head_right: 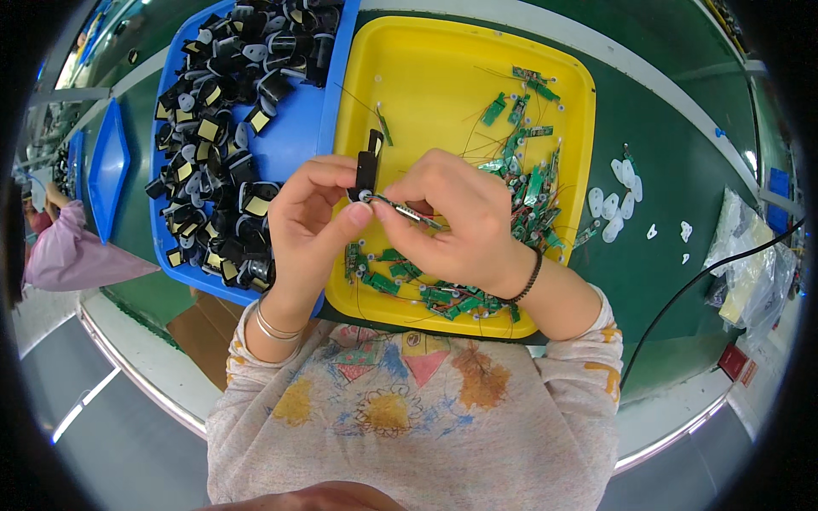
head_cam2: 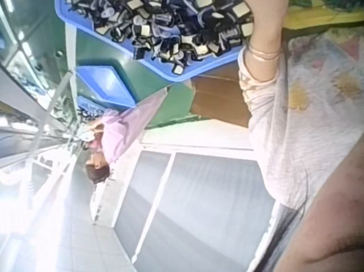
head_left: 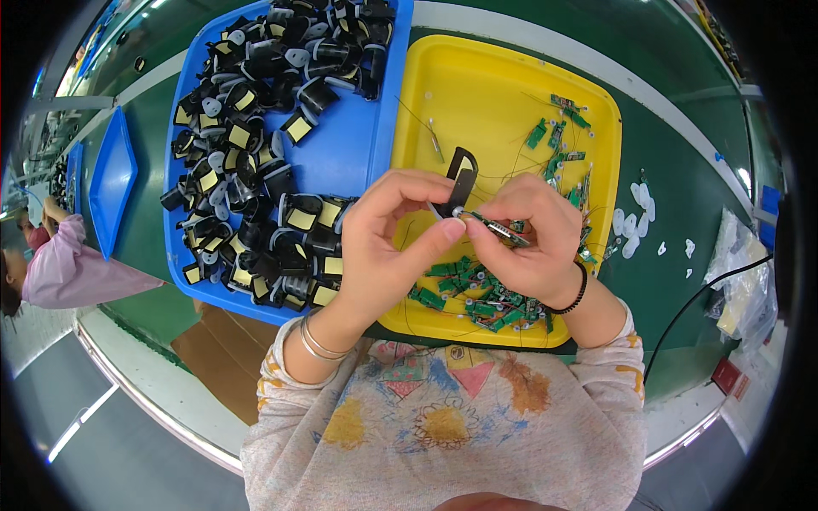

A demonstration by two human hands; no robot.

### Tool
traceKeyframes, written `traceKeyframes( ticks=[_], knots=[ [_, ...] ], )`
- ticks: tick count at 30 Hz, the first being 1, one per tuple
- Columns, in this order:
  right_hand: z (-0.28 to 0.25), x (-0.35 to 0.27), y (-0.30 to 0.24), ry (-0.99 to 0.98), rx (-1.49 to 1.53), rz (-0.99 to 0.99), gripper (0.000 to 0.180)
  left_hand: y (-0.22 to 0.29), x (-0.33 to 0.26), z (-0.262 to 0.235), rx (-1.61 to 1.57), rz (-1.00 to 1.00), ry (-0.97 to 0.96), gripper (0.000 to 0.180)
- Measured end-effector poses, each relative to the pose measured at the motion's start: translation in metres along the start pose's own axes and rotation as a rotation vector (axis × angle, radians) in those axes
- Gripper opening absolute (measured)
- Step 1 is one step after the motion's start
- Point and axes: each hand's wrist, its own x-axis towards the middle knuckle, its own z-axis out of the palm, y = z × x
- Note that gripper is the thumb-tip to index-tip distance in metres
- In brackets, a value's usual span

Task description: The person repeatedly picks up small green circuit boards from a yellow tray and black plastic housings from a blue bin. They insert the circuit boards into the housings, aligning the components, and then place the assembled units back into the blue bin. The process is continuous and repetitive throughout the clip.

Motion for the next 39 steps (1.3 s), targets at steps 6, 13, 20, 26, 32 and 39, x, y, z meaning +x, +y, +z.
traceKeyframes(
  ticks=[6,13,20,26,32,39],
  knots=[
    [0.005,0.0,-0.002,0.031,0.076,0.031,0.015,0.001,0.0,-0.001,-0.034,0.004,0.001,0.02],
    [0.006,-0.001,-0.003,0.007,0.135,0.063,0.015,0.003,-0.002,-0.002,-0.123,-0.042,-0.019,0.019],
    [0.006,-0.004,-0.005,-0.035,0.166,0.095,0.016,0.002,-0.003,-0.003,-0.078,0.006,-0.067,0.016],
    [0.004,0.0,-0.001,-0.105,0.267,0.143,0.016,0.002,-0.003,-0.002,-0.071,0.033,-0.085,0.016],
    [0.003,-0.004,0.004,-0.114,0.422,0.255,0.014,0.005,-0.004,-0.003,-0.005,0.071,-0.104,0.015],
    [0.001,-0.002,0.006,-0.096,0.37,0.204,0.009,0.006,-0.002,-0.004,-0.034,0.048,-0.101,0.018]
  ],
)
